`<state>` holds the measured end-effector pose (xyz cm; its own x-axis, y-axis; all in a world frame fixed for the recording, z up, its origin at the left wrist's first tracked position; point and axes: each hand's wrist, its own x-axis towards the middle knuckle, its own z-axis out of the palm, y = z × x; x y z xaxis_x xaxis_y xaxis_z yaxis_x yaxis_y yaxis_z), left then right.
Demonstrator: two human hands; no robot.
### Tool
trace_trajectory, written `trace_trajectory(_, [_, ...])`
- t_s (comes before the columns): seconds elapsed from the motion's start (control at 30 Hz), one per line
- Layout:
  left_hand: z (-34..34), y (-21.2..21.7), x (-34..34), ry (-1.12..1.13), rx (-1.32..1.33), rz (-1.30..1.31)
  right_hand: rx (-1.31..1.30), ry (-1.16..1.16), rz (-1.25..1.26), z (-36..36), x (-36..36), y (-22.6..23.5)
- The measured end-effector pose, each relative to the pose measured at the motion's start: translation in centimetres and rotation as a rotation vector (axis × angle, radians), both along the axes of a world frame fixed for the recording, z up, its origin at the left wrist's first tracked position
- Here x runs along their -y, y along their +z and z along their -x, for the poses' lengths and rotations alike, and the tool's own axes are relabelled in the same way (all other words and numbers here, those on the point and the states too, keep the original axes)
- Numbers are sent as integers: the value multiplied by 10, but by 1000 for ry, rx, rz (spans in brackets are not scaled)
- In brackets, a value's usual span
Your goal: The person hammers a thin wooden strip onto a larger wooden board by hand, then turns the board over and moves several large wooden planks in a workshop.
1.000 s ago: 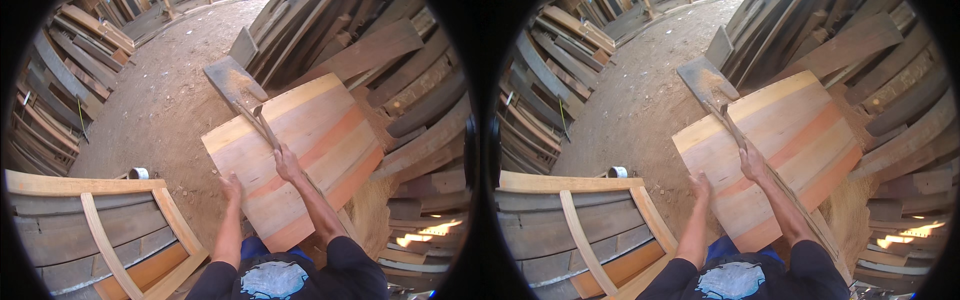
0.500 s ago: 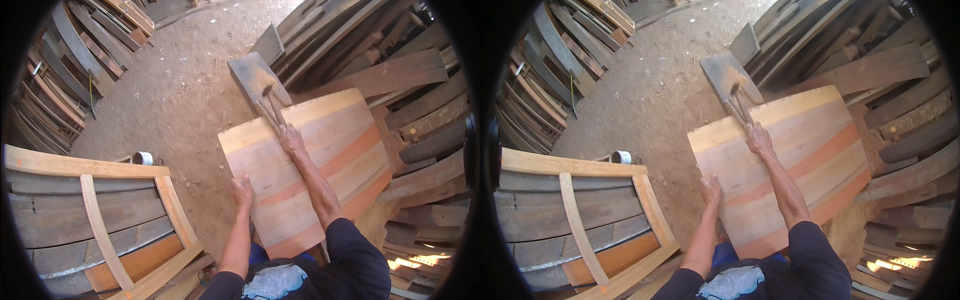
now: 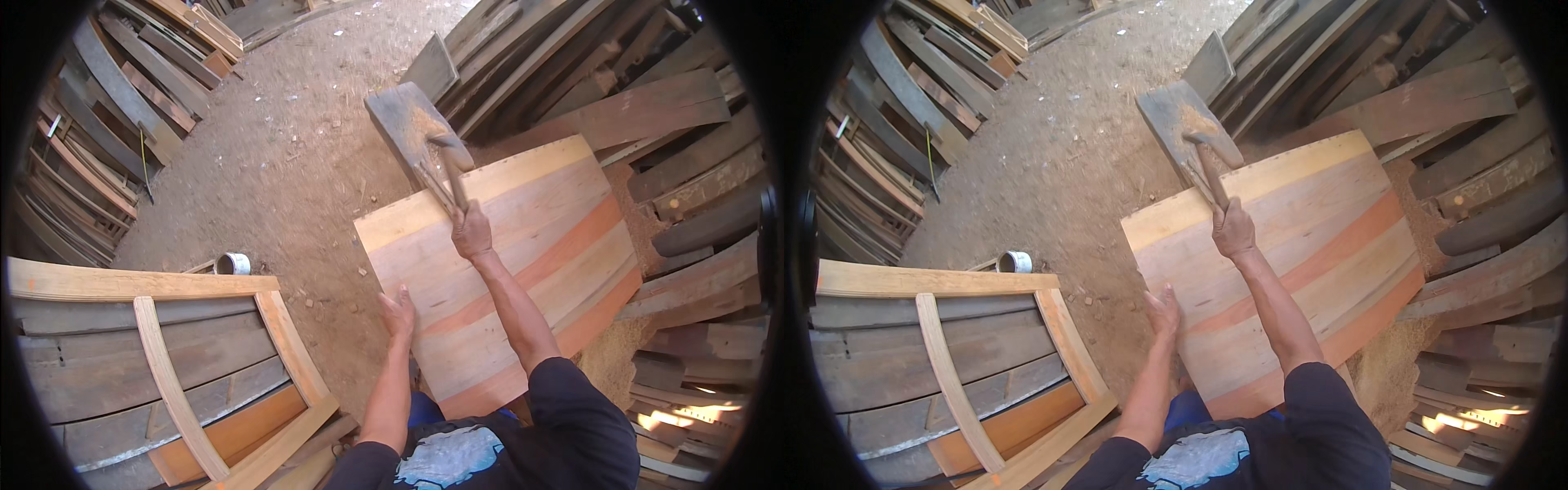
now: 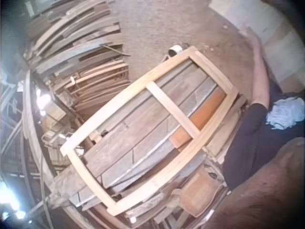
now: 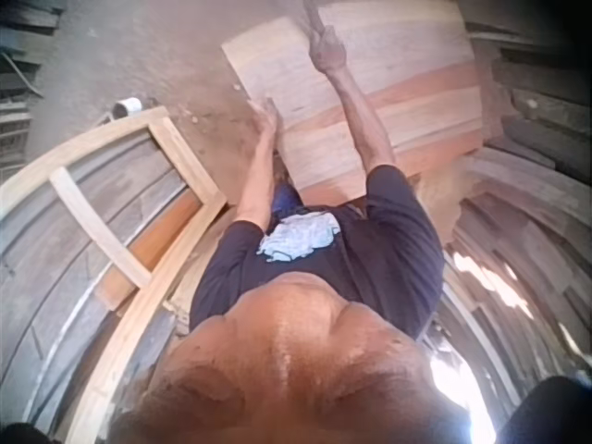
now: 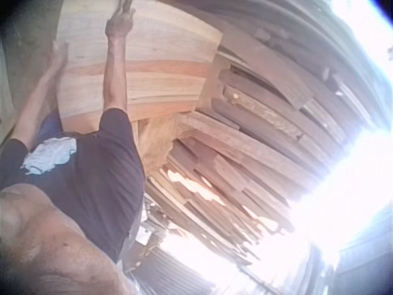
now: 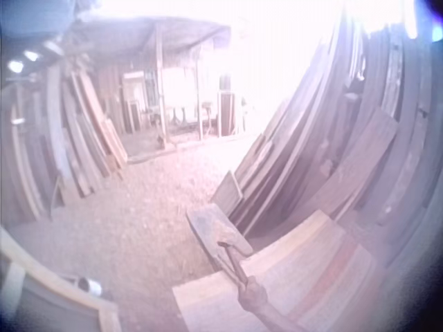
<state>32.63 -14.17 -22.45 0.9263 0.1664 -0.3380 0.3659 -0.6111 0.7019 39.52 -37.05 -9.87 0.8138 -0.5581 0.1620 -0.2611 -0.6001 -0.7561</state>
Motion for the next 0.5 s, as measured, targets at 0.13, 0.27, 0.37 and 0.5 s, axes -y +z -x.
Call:
trace_trajectory(0.13, [-3, 2, 6, 16, 18, -12, -520, -37, 24, 14, 21, 1])
trace_trajectory(0.27, [-6, -6, -2, 19, -27, 30, -213, -54, -134, 113, 6, 3])
trace_trajectory(0.37, [-34, -2, -16, 22, -18, 156, -262, -96, -290, 189, -6, -3])
trace_trajectory(0.5, [-81, 12, -40, 18, 60, 213, -334, -267, -370, 292, -13, 0])
